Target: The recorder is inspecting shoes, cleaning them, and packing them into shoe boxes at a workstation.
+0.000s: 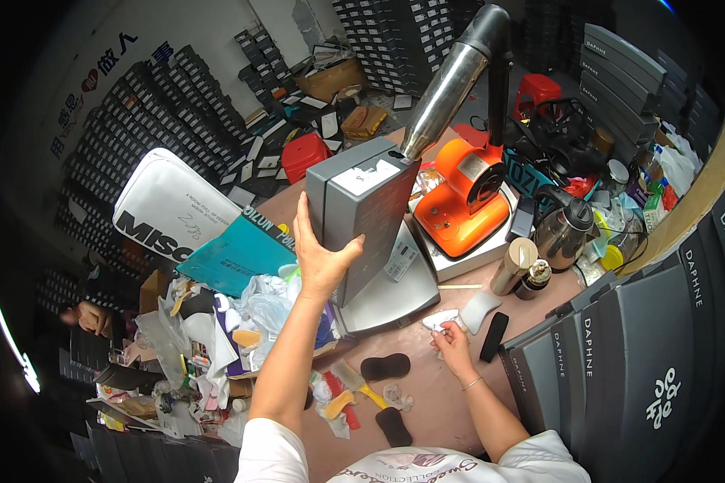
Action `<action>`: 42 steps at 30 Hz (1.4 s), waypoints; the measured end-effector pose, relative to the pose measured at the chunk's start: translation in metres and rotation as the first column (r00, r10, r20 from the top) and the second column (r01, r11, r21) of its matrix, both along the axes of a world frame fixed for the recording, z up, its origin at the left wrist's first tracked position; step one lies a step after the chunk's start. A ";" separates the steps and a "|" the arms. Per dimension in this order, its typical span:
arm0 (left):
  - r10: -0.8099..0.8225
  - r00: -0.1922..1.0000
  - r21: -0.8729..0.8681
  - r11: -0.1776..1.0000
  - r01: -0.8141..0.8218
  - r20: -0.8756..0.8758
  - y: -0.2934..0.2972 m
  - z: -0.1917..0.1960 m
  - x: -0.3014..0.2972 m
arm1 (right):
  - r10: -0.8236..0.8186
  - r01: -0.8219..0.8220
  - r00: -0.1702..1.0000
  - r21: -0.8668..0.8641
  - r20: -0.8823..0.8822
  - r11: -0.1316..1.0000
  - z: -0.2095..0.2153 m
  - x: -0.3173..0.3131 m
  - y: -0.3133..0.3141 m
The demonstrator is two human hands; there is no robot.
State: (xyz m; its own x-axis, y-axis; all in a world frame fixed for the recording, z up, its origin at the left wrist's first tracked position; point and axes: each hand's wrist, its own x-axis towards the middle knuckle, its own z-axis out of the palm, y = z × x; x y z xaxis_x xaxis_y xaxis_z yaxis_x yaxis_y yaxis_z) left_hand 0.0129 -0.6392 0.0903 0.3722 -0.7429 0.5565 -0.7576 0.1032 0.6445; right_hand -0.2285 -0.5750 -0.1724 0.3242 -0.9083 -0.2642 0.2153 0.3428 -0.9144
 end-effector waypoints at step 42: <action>-0.018 0.996 0.225 0.974 -0.002 0.088 -0.009 0.023 -0.005 | -0.565 0.273 0.790 -0.689 -0.238 0.671 0.097 0.049 -0.182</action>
State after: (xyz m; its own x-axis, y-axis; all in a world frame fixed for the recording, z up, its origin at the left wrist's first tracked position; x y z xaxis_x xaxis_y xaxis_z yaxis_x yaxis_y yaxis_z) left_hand 0.0081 -0.6480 0.1131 0.3219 -0.8556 0.4054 -0.8129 -0.0302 0.5816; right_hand -0.1793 -0.7574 -0.0752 -0.1373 -0.9197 0.3678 -0.2384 -0.3297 -0.9135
